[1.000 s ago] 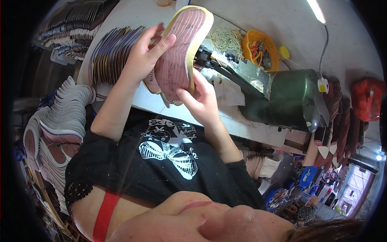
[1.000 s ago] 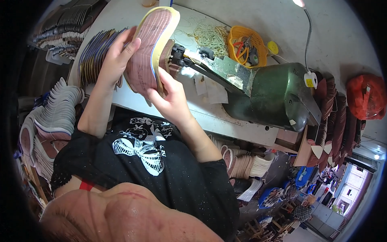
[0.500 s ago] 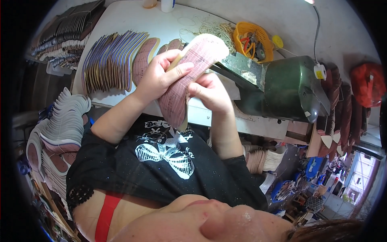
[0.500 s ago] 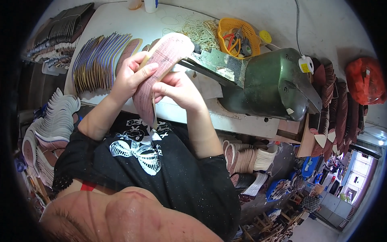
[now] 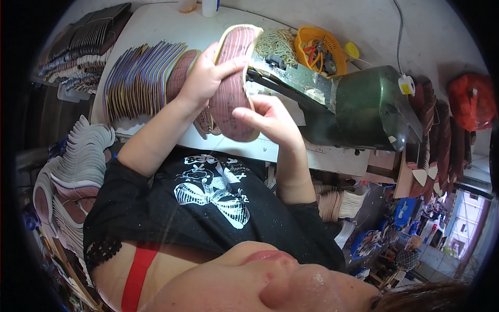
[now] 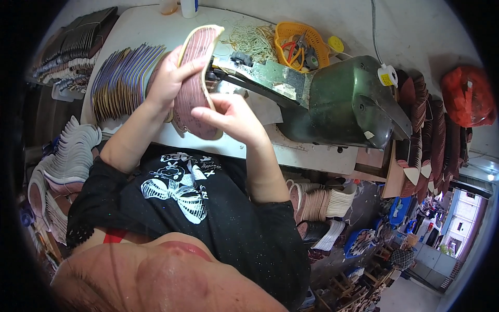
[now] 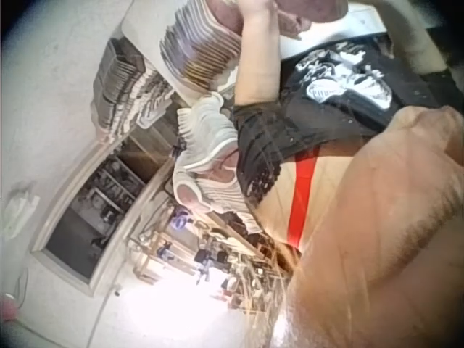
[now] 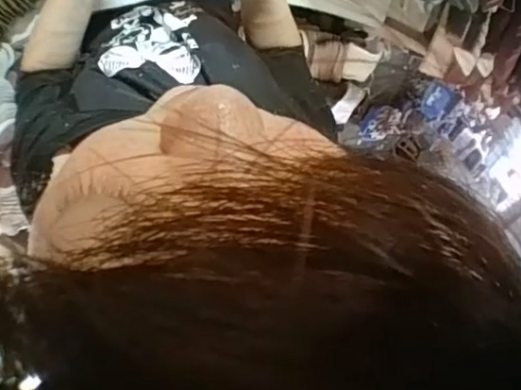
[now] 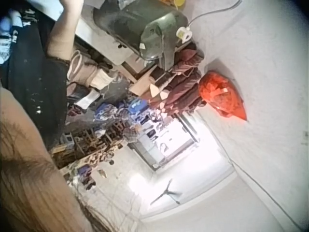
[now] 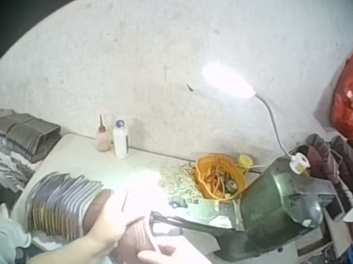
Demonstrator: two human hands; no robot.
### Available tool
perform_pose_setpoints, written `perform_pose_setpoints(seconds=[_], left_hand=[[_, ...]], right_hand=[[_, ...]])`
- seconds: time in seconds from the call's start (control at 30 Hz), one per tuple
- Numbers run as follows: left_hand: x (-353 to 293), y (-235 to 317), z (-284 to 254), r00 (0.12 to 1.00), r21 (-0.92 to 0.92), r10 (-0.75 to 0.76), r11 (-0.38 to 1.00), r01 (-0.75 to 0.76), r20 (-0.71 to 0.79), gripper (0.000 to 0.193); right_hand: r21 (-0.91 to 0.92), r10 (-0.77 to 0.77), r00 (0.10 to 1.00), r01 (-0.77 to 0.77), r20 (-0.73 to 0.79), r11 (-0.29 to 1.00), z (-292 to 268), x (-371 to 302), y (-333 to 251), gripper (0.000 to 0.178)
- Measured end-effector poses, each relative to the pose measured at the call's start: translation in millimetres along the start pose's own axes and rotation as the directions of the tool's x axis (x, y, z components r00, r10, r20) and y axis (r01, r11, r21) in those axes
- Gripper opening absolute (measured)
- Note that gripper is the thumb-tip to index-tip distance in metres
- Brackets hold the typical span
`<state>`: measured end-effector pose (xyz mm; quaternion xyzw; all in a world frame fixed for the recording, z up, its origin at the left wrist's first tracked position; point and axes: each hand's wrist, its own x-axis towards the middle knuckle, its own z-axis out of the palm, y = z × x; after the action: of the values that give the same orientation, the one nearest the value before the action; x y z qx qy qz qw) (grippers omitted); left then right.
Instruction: The recorder is applying material or finishing components for shoes at a workbench in a factory setting.
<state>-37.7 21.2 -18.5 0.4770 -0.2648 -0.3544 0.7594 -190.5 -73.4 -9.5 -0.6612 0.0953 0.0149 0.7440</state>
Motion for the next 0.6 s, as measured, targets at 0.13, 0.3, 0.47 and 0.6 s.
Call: perform_pose_setpoints(seconds=[0.13, 0.3, 0.47, 0.6], left_hand=[[44, -9, -22, 0.996, 0.246, 0.083, 0.966, -0.076, -0.02, 0.041], [87, -39, -29, 0.989, 0.621, -0.15, 0.776, 0.113, 0.006, 0.052], [93, -68, -28, 0.999, 0.577, 0.038, 0.816, -0.035, 0.007, 0.052], [106, -81, -39, 1.0, 0.595, 0.023, 0.804, -0.014, -0.007, 0.054]], right_hand=[[0.096, 0.001, 0.984, 0.016, -0.176, 0.995, -2, -5, 24, 0.02], [0.309, 0.015, 0.936, 0.101, -0.35, 0.946, 1, -3, 28, 0.023], [0.387, 0.005, 0.898, 0.185, -0.44, 0.903, 13, -10, 36, 0.025], [0.418, -0.009, 0.895, 0.217, -0.445, 0.882, 8, -7, 30, 0.025]])
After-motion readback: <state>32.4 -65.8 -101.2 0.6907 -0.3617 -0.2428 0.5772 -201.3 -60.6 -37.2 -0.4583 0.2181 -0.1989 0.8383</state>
